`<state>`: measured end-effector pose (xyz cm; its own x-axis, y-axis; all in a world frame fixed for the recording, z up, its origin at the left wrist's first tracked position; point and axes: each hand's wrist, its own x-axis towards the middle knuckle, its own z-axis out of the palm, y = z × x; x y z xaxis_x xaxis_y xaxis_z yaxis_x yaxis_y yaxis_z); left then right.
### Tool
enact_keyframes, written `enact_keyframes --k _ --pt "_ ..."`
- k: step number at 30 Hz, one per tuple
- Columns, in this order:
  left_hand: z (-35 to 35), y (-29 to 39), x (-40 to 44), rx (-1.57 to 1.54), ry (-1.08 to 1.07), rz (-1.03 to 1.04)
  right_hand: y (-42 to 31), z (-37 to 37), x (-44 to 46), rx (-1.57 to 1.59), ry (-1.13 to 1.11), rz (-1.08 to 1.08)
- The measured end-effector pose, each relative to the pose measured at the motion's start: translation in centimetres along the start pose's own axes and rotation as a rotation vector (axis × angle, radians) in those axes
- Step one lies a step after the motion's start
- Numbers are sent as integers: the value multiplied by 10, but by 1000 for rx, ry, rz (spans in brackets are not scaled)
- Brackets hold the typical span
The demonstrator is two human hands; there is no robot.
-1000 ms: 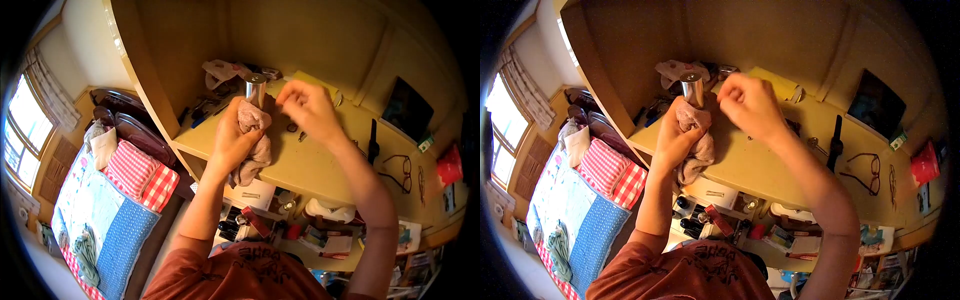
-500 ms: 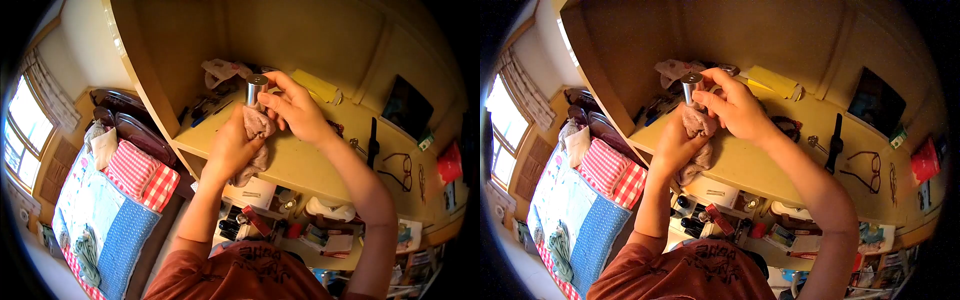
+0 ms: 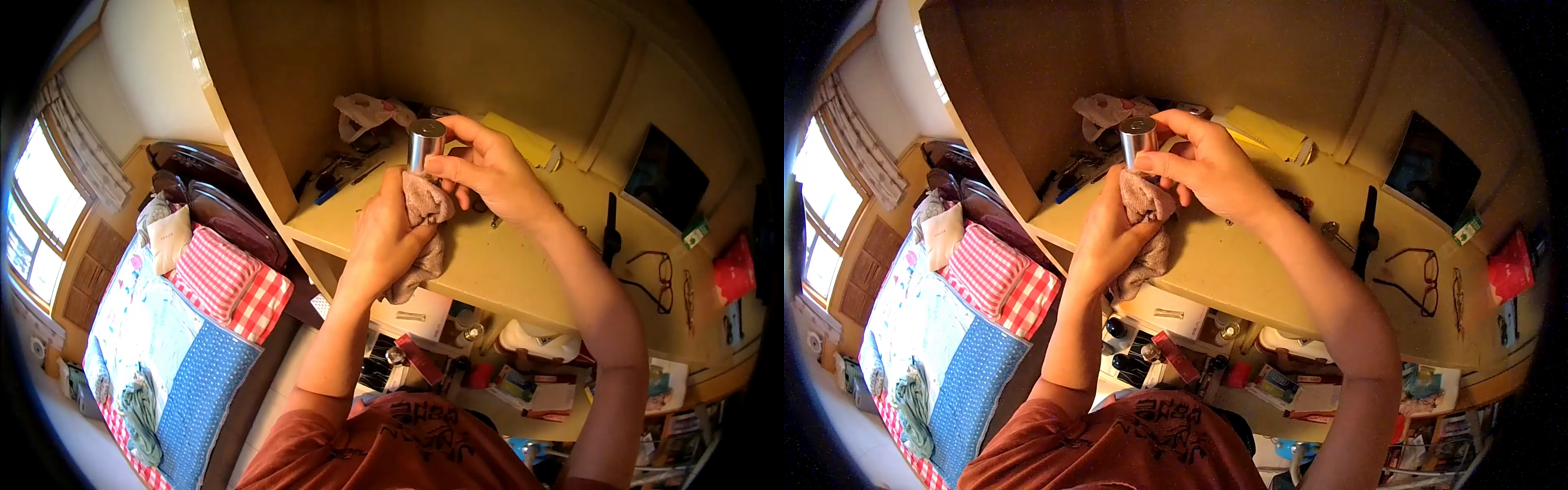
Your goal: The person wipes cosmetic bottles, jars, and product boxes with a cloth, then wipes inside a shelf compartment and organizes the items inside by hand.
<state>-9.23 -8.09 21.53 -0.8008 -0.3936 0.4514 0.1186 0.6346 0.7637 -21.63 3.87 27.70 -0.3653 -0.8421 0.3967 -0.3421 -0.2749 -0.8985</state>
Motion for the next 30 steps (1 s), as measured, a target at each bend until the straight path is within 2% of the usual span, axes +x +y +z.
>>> enact_keyframes --k 5,8,11,12,14,16,17,18,20,21,22,24,26,28,30 --pt "3 3 -1 19 51 28 8 11 -1 33 98 -4" --pt "4 -1 0 20 85 45 12 11 -3 -96 183 -81" --pt "0 5 -2 -53 56 -16 -1 15 -16 -434 166 -53" --pt "-2 8 -3 -115 30 -57 -3 17 -23 -597 117 85" --pt "-2 -1 -1 -110 43 11 14 22 -25 -658 140 12" --pt "-8 -3 1 -318 -81 55 20 26 -24 -617 159 38" --pt "-15 0 0 -460 -199 -3 22 26 -23 -577 178 65" --pt "-21 -3 1 -460 -200 -2 25 26 -24 -577 180 65" --pt "-29 -12 14 -163 -15 427 30 25 -24 -567 213 -12" --pt "-29 -9 24 -498 -124 384 29 24 -25 -567 212 -13" --pt "-29 -4 26 -683 -210 254 28 24 -25 -485 170 24" --pt "-28 13 32 -695 -234 93 28 20 -25 -402 124 56" --pt "-24 5 41 -678 -212 111 34 13 -26 -441 45 13" --pt "-20 0 47 -665 -195 129 32 14 -25 -522 58 -36" --pt "-23 -5 49 -876 -169 91 9 10 -27 -588 -37 382"
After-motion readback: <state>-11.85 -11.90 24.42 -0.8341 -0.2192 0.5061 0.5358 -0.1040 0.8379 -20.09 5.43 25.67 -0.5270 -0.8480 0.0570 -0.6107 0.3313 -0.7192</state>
